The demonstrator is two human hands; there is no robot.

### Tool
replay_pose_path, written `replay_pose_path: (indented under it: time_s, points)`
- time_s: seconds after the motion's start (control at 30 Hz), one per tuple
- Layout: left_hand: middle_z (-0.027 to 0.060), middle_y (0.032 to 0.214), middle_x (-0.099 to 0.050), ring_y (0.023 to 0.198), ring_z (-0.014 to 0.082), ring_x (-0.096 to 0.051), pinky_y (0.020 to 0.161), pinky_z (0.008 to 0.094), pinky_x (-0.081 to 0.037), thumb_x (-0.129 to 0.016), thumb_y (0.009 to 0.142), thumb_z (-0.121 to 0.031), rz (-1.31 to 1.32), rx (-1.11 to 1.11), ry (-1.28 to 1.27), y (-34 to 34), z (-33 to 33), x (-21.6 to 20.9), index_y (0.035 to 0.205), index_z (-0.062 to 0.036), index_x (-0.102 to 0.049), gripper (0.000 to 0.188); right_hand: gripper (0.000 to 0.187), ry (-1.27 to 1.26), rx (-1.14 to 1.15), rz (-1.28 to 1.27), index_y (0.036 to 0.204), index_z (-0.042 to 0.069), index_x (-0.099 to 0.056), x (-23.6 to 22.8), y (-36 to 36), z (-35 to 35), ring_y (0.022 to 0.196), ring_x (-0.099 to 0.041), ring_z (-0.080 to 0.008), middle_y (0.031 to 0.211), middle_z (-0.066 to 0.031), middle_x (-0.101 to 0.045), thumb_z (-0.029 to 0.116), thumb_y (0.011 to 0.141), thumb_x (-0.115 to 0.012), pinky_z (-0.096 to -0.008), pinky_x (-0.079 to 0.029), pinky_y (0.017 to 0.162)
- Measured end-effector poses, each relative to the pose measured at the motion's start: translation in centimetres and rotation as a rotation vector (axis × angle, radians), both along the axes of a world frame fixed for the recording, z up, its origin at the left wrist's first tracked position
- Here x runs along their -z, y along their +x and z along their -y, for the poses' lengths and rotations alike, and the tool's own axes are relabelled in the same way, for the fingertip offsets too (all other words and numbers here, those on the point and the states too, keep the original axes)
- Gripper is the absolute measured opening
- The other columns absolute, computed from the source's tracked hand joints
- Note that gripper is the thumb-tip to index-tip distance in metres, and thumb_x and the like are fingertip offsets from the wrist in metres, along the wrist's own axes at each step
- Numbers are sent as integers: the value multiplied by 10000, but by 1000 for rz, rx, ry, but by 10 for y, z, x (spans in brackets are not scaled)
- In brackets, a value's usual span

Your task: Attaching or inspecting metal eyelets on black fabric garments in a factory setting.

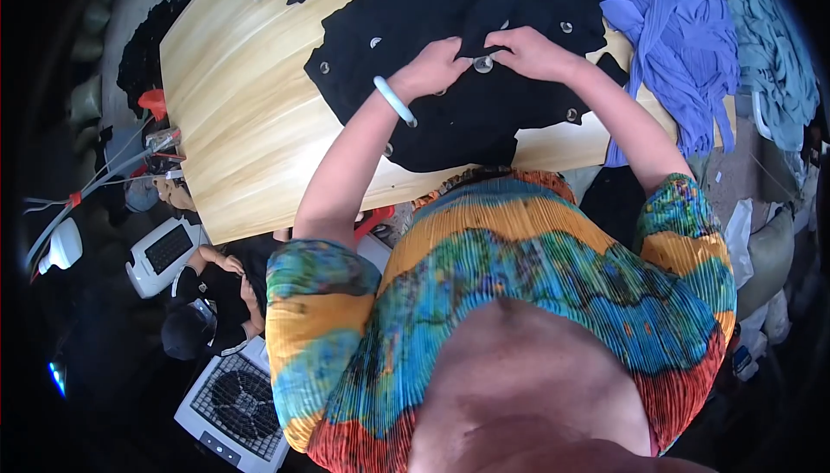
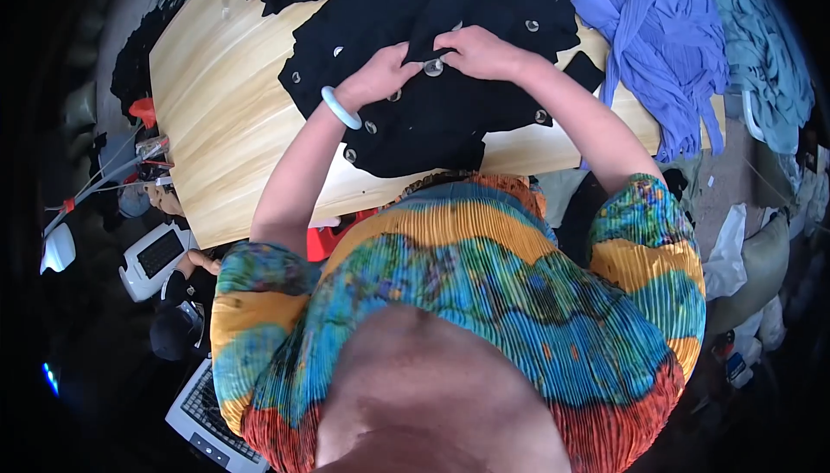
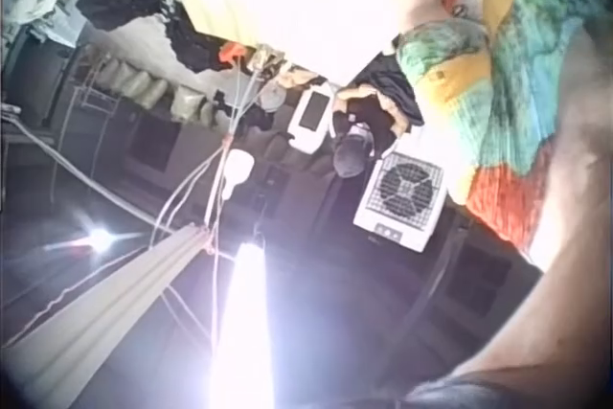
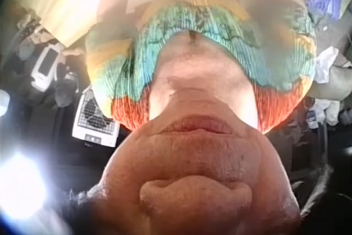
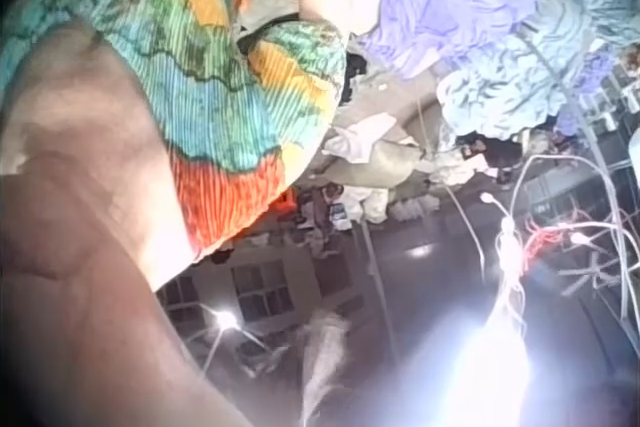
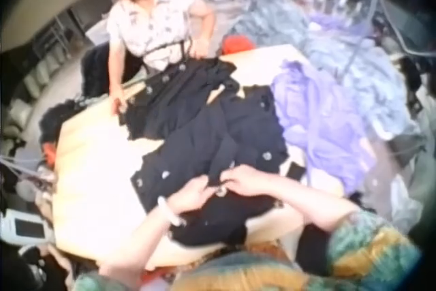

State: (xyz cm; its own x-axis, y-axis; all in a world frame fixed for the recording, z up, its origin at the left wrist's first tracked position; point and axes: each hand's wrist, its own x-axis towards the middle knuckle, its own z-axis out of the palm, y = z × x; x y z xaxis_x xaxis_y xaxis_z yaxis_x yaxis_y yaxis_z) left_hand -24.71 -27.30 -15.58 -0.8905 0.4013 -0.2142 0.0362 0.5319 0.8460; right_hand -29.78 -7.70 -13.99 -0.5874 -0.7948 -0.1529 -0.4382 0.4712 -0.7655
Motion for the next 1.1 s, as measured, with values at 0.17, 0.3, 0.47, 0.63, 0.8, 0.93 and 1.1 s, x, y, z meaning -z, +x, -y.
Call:
replay_pose_path:
  time_s: [0.17, 0.3, 0.47, 0.63, 0.8, 0.93, 1.1]
  points:
    - [123, 853, -572, 759, 171, -532, 700, 268, -425, -628, 710, -193, 356, -36, 155, -12, 7, -10, 937, 71, -545, 358, 158, -125, -9, 292, 827, 4, -550, 3, -16, -2, 649, -469, -71, 672, -11, -538, 150, 788, -598, -238, -390, 637]
    - [65, 926, -572, 865, 140, -523, 799, 241, -408, -616, 712, -158, 563, -265, 189, -14, 9, -17, 1029, 21, -526, 375, 272, -81, 124, 194, 865, 16, -577, 4, -20, -18, 709, -552, -194, 717, -101, -574, 267, 766, -615, -286, -424, 682]
    - [173, 1093, -500, 1053, 197, -446, 922, 280, -337, -621, 713, -305, 553, -244, 208, -35, 1, -23, 1092, 102, -451, 582, 158, 154, 138, -297, 910, 34, -555, 7, -11, -41, 889, -537, -294, 907, -132, -523, 130, 792, -515, -368, -449, 771]
    - [240, 1101, -505, 1041, 278, -497, 881, 316, -393, -709, 632, -369, 251, -420, -105, -68, -32, -11, 1127, 107, -435, 739, 118, 100, 171, -523, 834, 22, -545, 13, -7, -33, 844, -539, -300, 857, -138, -519, 31, 737, -479, -378, -457, 748]
    - [227, 899, -593, 878, 347, -571, 751, 374, -463, -716, 584, -299, -64, -250, -180, -78, -50, 11, 914, 48, -566, 501, 92, -36, 229, -577, 733, 46, -557, 10, -12, -26, 777, -558, -295, 763, -131, -552, 22, 673, -492, -369, -475, 692]
    - [187, 766, -604, 770, 335, -588, 665, 381, -463, -645, 657, -238, -81, -177, -103, -81, -53, 18, 807, -11, -604, 275, 68, 119, 292, -552, 751, 81, -557, 9, -13, -26, 774, -556, -255, 778, -92, -551, 94, 685, -557, -362, -470, 672]
    - [210, 767, -602, 776, 328, -596, 675, 373, -465, -624, 645, -189, -49, -276, -77, -82, -53, 23, 821, 16, -600, 272, 127, -10, 341, -543, 788, 55, -544, 12, -3, -22, 771, -538, -278, 776, -115, -510, 30, 672, -500, -362, -466, 673]
